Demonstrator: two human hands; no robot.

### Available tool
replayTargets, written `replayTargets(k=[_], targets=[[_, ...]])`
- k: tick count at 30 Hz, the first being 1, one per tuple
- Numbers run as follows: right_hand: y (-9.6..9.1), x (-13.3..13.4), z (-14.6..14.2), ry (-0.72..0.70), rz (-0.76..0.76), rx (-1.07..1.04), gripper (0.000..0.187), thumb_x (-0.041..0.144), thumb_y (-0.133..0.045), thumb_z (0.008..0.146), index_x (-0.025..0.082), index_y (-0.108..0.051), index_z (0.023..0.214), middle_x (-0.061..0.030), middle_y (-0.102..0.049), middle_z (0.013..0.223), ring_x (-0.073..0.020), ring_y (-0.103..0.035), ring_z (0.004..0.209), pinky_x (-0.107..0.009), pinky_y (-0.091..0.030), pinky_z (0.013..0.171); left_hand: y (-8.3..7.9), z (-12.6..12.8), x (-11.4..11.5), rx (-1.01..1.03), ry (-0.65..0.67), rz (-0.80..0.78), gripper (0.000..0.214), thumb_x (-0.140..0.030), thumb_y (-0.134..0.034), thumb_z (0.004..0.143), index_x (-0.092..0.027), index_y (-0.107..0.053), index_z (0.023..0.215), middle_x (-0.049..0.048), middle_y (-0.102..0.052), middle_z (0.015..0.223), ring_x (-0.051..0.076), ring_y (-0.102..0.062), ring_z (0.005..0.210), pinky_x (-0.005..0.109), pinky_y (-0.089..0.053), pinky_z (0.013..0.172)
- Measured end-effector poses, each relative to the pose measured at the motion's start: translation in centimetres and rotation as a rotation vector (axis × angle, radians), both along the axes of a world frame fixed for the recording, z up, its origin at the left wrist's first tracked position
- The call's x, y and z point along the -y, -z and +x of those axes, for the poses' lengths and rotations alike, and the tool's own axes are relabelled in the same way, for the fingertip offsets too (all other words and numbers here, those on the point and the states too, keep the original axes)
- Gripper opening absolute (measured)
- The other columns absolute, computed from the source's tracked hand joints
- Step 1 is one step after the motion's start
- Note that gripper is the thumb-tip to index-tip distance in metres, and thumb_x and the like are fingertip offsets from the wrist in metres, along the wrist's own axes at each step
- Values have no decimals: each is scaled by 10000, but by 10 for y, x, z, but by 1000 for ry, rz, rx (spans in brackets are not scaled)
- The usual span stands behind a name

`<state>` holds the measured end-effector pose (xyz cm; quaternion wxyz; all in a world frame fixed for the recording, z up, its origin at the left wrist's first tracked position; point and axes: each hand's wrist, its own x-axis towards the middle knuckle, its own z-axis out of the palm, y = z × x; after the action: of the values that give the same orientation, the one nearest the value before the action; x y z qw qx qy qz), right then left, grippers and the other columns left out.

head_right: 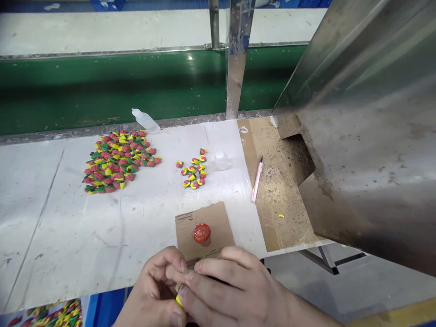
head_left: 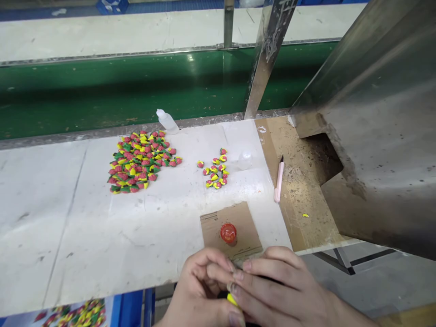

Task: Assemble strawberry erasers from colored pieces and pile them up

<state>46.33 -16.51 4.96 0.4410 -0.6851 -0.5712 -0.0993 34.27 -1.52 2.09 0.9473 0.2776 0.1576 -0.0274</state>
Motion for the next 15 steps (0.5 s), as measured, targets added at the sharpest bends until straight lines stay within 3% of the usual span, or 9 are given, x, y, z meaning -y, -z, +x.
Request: replayTargets(k=[5,8,11,15], targets=[[-3,-1,6,-87,1,-37,370,231,-402,1167,195,-756,1068,67,-805,1154,-84,-617,1228,-264,-523,847,-2,-1,1,-3,35,-107,444,-33,-944,707,-286,-722,998,-52,-876,813,160,-842,717,177,-636,662],[-7,-1,13,-116,-37,-133,219,233,-507,1139,212,-722,1110,42,-822,1039,-59,-658,1156,-237,-514,867,-2,2,0,34,26,-79,471,-27,-946,696,-283,-733,1029,-34,-883,840,181,-848,736,199,-648,675],[-9,-3,18,-135,-18,-220,109,258,-604,1100,218,-704,1084,27,-822,960,-70,-707,1057,-226,-511,904,-2,4,-3,71,-12,46,529,16,-952,648,-264,-748,1048,-3,-891,881,210,-854,786,225,-656,729],[-6,-2,17,-113,78,-227,135,298,-628,1087,191,-706,1057,9,-814,926,-88,-696,1058,-215,-524,920,1,5,-3,161,-20,85,566,11,-945,671,-243,-746,1136,25,-893,934,204,-852,861,210,-636,789]])
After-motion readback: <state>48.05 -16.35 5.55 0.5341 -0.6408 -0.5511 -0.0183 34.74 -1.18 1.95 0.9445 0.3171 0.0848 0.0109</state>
